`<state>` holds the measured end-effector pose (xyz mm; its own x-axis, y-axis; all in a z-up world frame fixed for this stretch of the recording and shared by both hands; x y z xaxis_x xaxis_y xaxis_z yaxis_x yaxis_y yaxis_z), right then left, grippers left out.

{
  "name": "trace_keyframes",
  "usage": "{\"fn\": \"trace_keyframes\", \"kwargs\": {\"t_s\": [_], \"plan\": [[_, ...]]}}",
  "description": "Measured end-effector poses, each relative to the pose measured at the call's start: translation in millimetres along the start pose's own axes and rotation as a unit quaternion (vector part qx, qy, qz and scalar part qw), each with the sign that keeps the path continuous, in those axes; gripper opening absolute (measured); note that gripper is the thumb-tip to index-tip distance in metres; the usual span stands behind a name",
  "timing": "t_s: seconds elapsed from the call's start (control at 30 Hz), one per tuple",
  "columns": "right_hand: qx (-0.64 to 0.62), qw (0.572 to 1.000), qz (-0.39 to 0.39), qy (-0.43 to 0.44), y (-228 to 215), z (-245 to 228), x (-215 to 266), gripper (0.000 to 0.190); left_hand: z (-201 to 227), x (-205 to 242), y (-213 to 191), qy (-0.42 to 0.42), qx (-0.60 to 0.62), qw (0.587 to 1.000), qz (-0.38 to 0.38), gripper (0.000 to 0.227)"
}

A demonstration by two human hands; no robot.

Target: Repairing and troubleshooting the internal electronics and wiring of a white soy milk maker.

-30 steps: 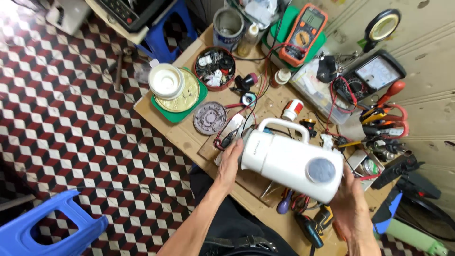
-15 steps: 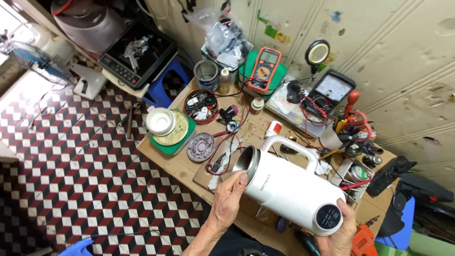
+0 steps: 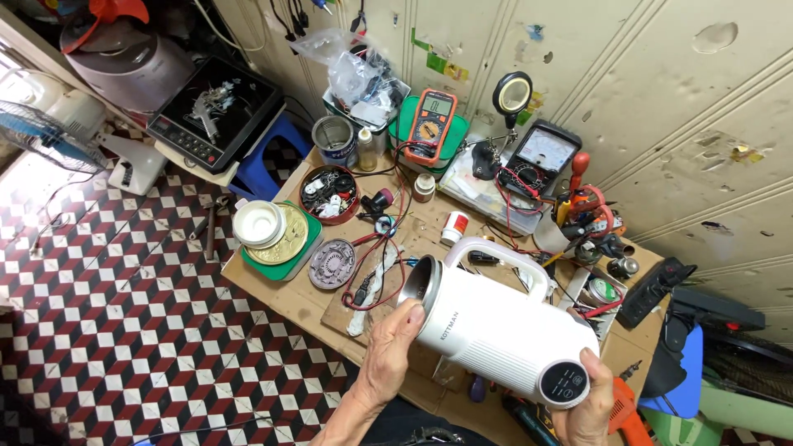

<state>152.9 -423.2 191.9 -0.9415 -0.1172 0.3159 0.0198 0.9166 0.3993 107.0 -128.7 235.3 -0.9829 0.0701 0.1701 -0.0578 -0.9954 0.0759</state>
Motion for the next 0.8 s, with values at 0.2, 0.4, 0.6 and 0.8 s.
{"fn": "trace_keyframes", "kwargs": {"t_s": [0.2, 0.4, 0.6, 0.8], "plan": [[-0.082, 0.995, 0.038, 0.05, -4, 37, -6, 0.075, 84, 9, -4, 0.192, -0.385, 0.893, 0.133, 0.04], [0.001, 0.997, -0.068, 0.039, 75, -13, -2, 0.079, -40, -12, -66, -0.11, -0.03, 0.993, 0.031, 0.079], [0.112, 0.981, -0.158, 0.025, 97, -32, -18, 0.081, -112, -14, -48, -0.114, 0.465, 0.876, 0.058, 0.072], [0.016, 0.983, -0.164, 0.086, 125, -5, -22, 0.063, -173, -30, -29, -0.147, 0.527, 0.833, 0.082, 0.065]]}}
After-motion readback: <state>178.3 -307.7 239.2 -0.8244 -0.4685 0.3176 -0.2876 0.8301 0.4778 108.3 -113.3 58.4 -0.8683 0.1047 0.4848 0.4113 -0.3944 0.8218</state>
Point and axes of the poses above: each hand's wrist, its own x-axis away from the middle knuckle, its own y-axis out of the palm, z = x × y, the point moved 8 cm from there along -x, towards the middle knuckle, and after that the axes turned 15 degrees about -z, right-handed, at the moved point
